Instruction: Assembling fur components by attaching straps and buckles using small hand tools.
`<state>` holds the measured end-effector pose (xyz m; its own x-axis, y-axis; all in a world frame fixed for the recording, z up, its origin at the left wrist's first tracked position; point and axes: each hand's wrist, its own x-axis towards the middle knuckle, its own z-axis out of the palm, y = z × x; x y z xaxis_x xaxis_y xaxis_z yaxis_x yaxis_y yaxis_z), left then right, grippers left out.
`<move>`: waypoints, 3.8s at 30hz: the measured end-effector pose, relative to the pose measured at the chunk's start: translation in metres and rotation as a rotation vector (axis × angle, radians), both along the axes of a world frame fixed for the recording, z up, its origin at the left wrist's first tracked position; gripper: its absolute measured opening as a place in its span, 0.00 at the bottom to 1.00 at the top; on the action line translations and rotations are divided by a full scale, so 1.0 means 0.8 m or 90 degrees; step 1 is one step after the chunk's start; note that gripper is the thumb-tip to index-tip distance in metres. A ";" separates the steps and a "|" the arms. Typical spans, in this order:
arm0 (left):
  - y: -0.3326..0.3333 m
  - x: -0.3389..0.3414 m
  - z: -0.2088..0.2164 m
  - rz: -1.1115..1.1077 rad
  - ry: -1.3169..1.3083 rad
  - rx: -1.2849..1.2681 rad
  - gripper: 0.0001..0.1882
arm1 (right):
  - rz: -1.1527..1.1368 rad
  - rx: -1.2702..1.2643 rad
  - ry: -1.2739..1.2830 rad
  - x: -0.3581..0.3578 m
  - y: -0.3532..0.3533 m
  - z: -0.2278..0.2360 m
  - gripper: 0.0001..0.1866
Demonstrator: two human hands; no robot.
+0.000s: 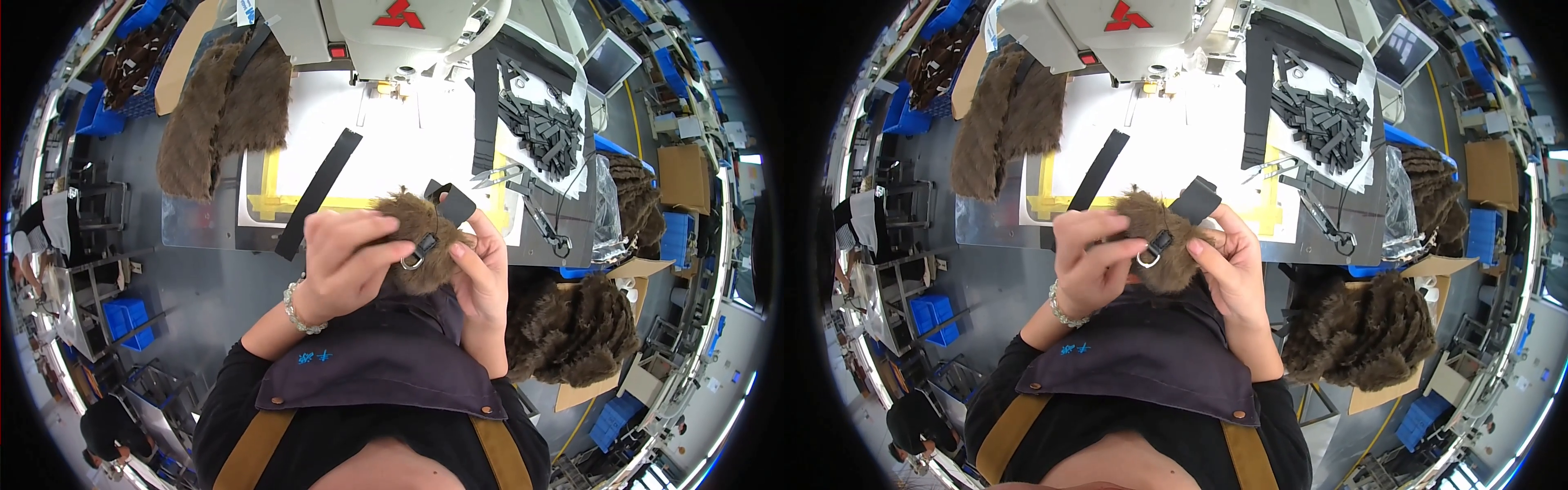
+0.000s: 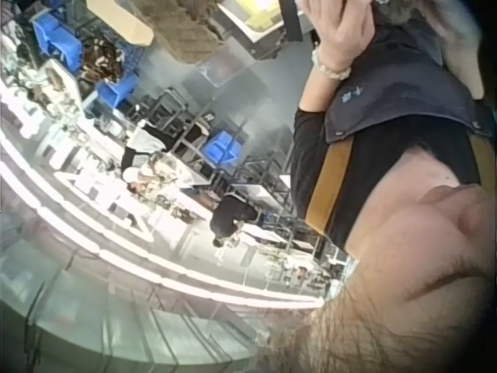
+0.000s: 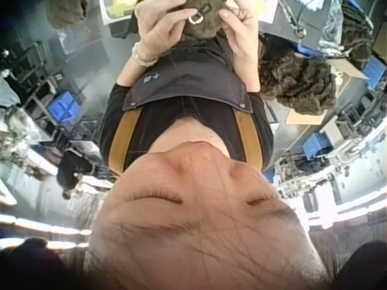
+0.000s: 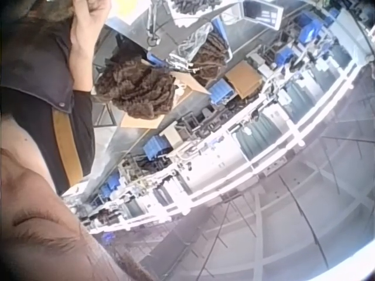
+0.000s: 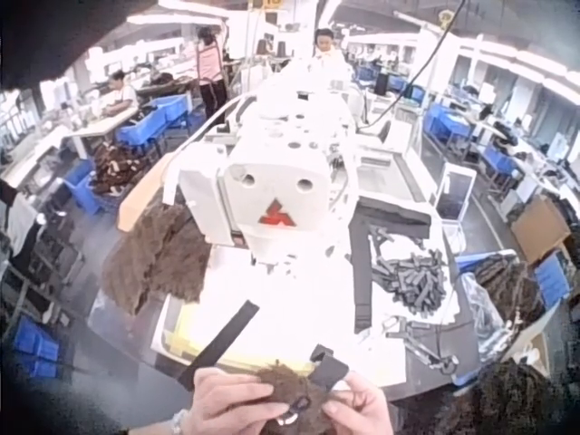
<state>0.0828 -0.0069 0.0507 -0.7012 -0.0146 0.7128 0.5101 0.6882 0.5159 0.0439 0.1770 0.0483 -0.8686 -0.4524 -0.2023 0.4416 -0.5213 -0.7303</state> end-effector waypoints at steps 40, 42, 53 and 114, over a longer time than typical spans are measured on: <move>0.001 -0.015 0.012 -0.328 -0.659 0.481 0.16 | -0.115 0.089 0.049 -0.059 -0.012 -0.005 0.04; 0.002 -0.016 0.009 -0.322 -0.687 0.449 0.16 | -0.120 0.065 -0.036 -0.061 -0.011 -0.015 0.04; 0.000 -0.011 0.012 -0.372 -0.601 0.603 0.19 | -0.311 1.172 0.505 -0.049 0.123 -0.040 0.15; 0.028 -0.016 0.032 -0.483 -0.668 0.605 0.20 | 0.033 0.934 1.202 -0.035 0.065 0.111 0.20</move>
